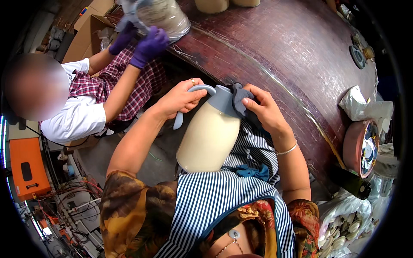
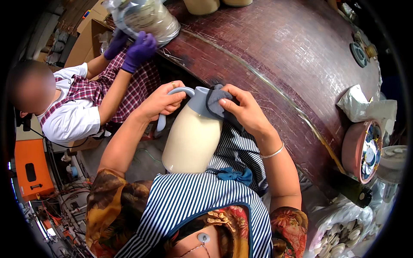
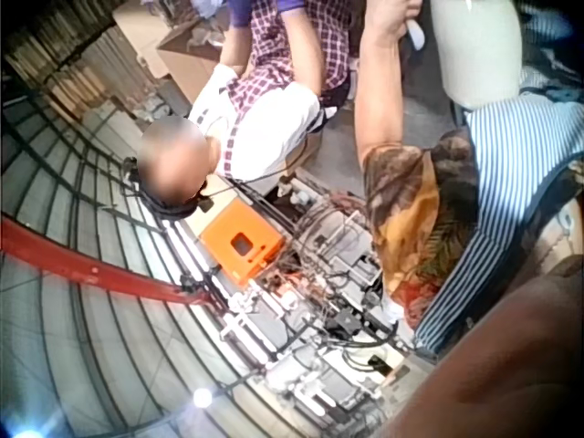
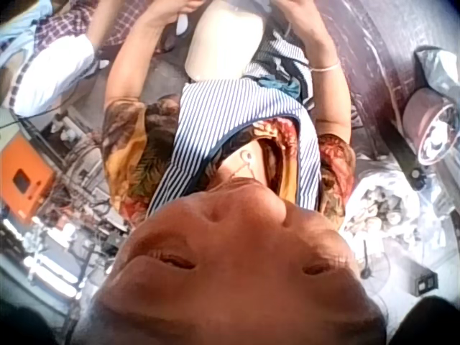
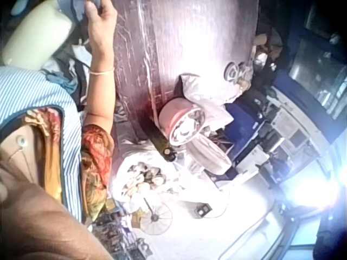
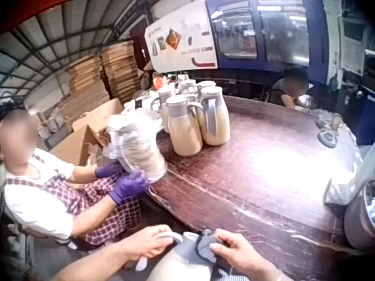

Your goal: The person assembles carafes by placing small white disks inside the lids and wiping down the carafe bodies with a blue cloth.

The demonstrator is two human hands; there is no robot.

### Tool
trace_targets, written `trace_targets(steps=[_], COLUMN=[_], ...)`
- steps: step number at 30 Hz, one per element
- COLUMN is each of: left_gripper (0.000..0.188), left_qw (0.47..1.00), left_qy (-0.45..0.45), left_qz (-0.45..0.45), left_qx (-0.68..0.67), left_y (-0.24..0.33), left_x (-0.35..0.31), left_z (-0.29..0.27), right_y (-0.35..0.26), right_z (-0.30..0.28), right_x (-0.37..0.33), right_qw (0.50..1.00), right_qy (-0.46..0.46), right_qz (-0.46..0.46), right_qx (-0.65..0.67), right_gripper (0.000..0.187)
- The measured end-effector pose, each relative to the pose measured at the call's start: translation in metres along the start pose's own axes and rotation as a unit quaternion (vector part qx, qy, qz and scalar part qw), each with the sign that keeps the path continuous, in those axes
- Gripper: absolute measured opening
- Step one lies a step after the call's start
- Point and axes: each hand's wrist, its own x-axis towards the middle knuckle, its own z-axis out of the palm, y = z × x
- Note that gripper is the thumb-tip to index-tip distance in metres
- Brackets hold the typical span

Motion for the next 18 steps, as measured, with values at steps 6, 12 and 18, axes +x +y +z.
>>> trace_targets(steps=[6, 12, 18], left_gripper=[0.012, 0.013, 0.011], left_qw=[1.0, 1.0, 1.0], left_qy=[0.005, -0.002, 0.021], left_qz=[-0.005, -0.001, -0.005], left_qx=[-0.001, -0.005, 0.002], left_y=[-0.004, -0.007, -0.005], left_x=[0.008, 0.007, 0.005], left_z=[0.003, -0.002, 0.006], right_y=[0.003, 0.001, 0.001], right_z=[0.01, 0.001, 0.017], right_x=[-0.001, 0.001, 0.005], right_qw=[0.993, 0.998, 0.979], right_qy=[0.073, -0.007, 0.115], right_qz=[0.017, -0.033, 0.006], right_qx=[-0.09, -0.058, -0.171], right_gripper=[0.012, 0.015, 0.013])
